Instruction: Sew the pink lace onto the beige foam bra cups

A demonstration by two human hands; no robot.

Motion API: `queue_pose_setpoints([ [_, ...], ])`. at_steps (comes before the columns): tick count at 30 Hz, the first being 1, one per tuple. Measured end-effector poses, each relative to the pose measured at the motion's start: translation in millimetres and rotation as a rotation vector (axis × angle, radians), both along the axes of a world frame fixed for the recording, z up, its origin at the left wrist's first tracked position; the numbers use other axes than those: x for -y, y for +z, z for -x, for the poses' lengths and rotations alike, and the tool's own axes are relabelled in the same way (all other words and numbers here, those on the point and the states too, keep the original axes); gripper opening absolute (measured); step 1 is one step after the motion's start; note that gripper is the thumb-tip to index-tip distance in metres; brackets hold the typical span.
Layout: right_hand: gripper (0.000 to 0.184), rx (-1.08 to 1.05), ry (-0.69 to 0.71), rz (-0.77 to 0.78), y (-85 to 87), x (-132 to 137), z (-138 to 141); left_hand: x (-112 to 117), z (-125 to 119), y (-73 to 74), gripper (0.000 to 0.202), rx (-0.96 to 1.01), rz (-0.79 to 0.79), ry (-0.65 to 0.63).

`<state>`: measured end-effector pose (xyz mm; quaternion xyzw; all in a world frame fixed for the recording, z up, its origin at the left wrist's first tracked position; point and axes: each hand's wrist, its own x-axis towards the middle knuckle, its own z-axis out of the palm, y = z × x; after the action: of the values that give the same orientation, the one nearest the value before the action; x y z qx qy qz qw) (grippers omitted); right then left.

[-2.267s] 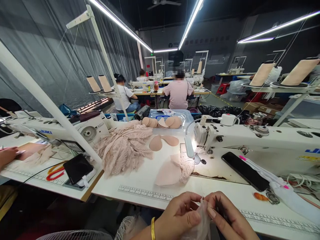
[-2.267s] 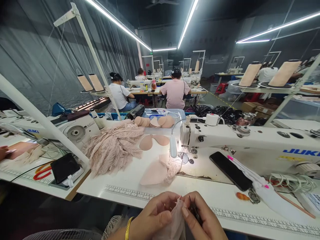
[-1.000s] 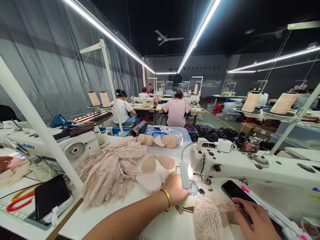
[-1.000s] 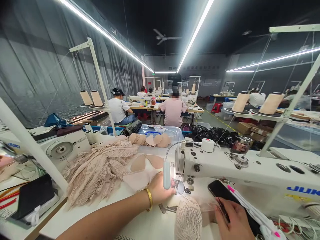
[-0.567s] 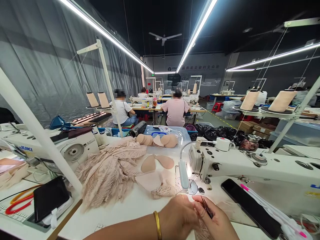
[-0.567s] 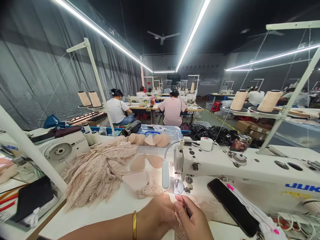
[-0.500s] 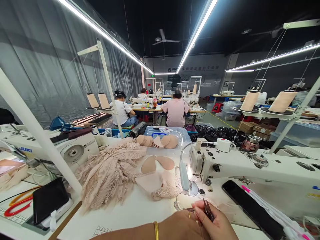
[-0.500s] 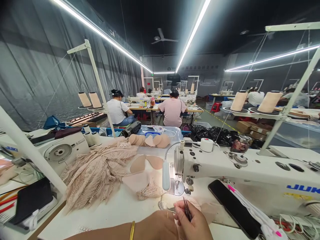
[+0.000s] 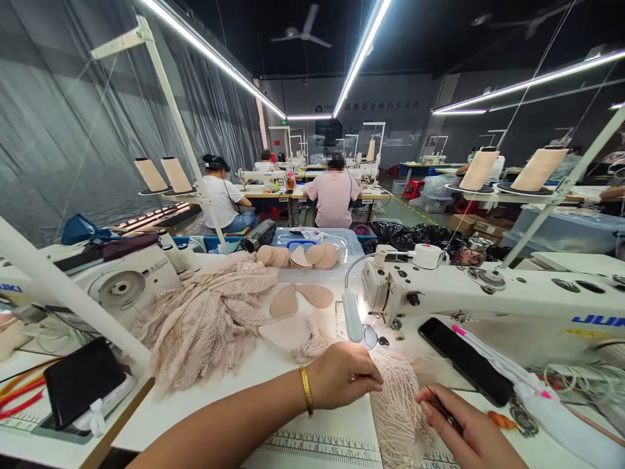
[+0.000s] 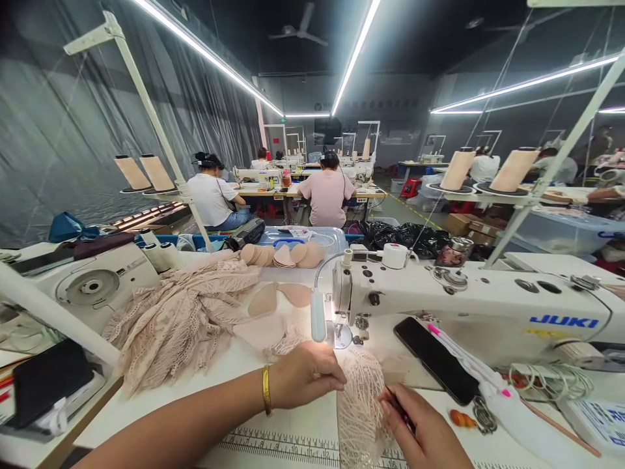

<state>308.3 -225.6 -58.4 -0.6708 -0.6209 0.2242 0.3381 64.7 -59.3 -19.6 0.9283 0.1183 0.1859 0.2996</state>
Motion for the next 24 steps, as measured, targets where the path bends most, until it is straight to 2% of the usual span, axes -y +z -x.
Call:
queue_pose_setpoints([
  [3,0.043,0.298,-0.026,-0.169,2.0,-2.2,-4.9,-0.3,3.5,0.1,0.018,-0.077,-0.086,0.044],
  [5,0.042,0.366,-0.006,-0.216,4.3,-1.9,5.2,0.3,6.1,2.1,0.019,-0.108,-0.136,0.055],
  [8,0.033,0.358,-0.033,-0.228,6.7,-4.3,32.7,1.5,7.9,7.9,0.021,-0.14,-0.188,0.059],
  [11,0.027,0.456,-0.093,-0.215,4.6,-13.5,57.9,2.8,7.7,14.4,0.02,-0.159,-0.223,0.058],
  [16,0.021,0.558,-0.143,-0.181,2.8,-29.7,73.6,6.3,6.0,18.8,0.017,-0.168,-0.256,0.062],
  [18,0.021,0.548,-0.159,-0.163,3.4,-32.4,73.9,7.7,5.4,19.0,0.015,-0.161,-0.217,0.066],
  [20,0.024,0.554,-0.175,-0.14,2.6,-33.7,69.2,7.5,4.8,19.0,0.013,-0.158,-0.108,0.104],
  [24,0.028,0.553,-0.259,-0.108,-3.0,-40.8,34.1,-3.3,1.6,16.3,0.013,-0.155,0.076,0.279],
])
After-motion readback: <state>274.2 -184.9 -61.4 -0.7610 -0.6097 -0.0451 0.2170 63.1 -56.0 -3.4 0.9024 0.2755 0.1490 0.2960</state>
